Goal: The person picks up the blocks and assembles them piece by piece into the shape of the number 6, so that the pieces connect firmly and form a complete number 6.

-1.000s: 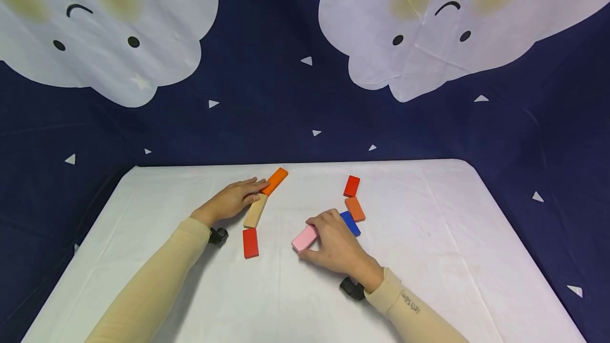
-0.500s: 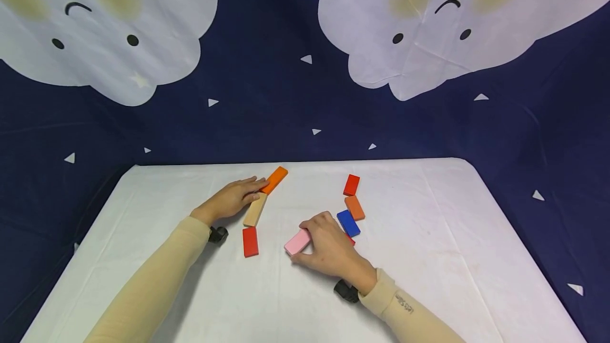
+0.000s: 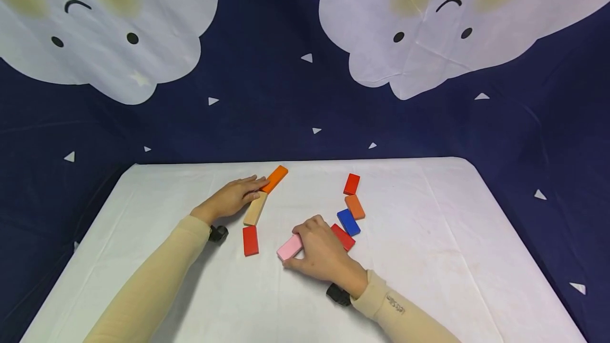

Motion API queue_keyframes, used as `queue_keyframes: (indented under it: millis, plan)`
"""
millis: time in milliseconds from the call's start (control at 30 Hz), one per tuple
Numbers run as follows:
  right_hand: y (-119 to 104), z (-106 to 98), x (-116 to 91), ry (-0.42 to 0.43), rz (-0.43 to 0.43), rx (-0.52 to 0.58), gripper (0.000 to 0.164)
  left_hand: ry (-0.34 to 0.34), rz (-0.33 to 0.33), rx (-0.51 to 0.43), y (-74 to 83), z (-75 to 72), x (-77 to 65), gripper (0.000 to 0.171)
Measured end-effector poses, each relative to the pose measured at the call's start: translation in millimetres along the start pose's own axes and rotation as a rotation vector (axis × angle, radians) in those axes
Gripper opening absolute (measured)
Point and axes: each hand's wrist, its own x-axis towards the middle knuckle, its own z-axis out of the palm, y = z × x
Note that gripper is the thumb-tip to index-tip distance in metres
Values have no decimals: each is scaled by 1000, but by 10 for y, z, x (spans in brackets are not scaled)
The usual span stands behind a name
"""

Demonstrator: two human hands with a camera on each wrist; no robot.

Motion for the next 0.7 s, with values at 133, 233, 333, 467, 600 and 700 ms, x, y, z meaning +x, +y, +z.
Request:
queue_keyframes:
  millis: [133, 233, 333, 467, 600, 700]
  plan:
    - [-44, 20, 13, -18, 9, 3, 61, 1, -2, -5, -1, 1, 2, 49]
    - [-74, 50, 26, -34, 3, -10, 59, 1, -2, -6, 2, 0, -2, 49]
    - [-103, 77, 37, -41, -10, -26, 58, 2, 2, -2, 4, 0, -5, 49]
    - [-138, 103, 48, -34, -34, -39, 57, 0, 6, -4, -1, 4, 0, 49]
    - [-172, 117, 66, -31, -49, -44, 57, 3, 9, -2, -14, 12, 9, 49]
    - [-201, 124, 86, -38, -53, -42, 58, 6, 10, -1, -22, 18, 15, 49]
